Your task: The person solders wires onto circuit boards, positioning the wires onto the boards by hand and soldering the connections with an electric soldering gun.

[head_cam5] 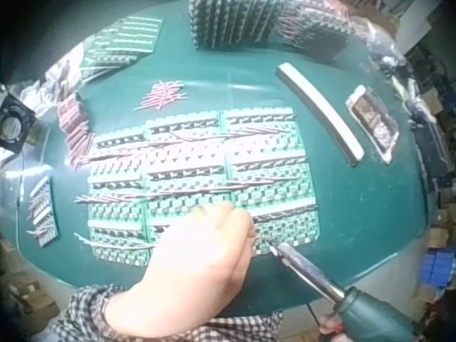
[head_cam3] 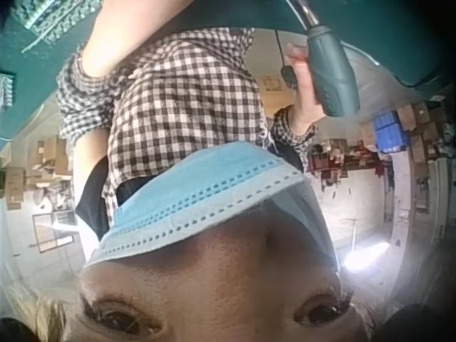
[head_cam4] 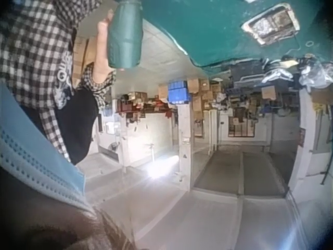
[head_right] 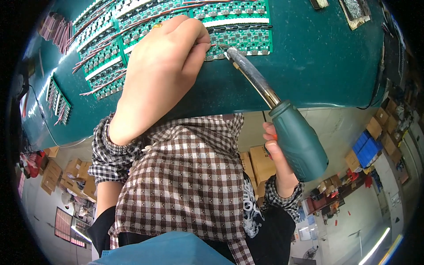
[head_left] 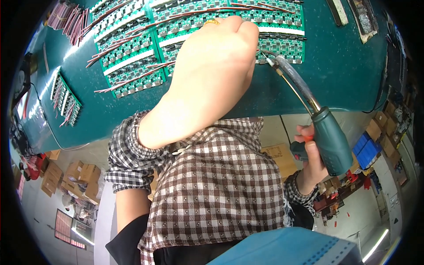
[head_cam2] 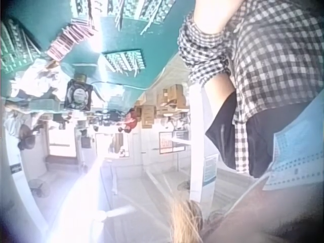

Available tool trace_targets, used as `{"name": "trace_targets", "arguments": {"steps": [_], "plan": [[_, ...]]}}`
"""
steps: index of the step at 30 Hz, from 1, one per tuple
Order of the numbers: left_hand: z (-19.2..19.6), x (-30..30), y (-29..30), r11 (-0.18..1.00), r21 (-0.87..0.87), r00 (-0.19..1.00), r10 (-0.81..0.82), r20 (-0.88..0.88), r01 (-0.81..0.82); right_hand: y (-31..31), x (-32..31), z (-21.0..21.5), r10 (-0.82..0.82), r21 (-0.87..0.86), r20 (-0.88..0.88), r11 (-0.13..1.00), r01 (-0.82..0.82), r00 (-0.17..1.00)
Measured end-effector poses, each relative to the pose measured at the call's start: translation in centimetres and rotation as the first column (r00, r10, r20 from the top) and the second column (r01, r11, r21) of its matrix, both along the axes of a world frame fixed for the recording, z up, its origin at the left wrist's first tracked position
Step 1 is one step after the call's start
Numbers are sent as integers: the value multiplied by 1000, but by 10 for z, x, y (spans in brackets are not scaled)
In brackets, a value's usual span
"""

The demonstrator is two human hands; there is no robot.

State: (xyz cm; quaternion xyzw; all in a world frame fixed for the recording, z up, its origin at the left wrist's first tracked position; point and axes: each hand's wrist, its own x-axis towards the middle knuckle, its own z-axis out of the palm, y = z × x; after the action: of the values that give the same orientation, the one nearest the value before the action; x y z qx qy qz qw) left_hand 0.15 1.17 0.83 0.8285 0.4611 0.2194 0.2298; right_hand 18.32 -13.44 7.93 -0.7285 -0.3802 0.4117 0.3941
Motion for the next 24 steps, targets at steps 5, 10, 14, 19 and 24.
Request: {"name": "trace_targets", "arguments": {"steps": [5,10,14,19,24], "plan": [[2,-2,1,998,-62,1000,-10,2,10,2,2,1,45,6,1,999,-45,999],[1,-2,1,998,-69,999,1,37,2,2,1,2,43,-20,8,999,-43,999],[1,-3,2,997,-78,999,-8,46,11,2,0,3,50,-38,1,998,-50,999],[-1,-4,3,996,-85,997,-21,79,27,0,-3,4,33,-44,44,999,-31,998],[0,-4,3,996,-79,997,-23,73,29,0,-5,6,-48,35,52,998,46,998]]}}
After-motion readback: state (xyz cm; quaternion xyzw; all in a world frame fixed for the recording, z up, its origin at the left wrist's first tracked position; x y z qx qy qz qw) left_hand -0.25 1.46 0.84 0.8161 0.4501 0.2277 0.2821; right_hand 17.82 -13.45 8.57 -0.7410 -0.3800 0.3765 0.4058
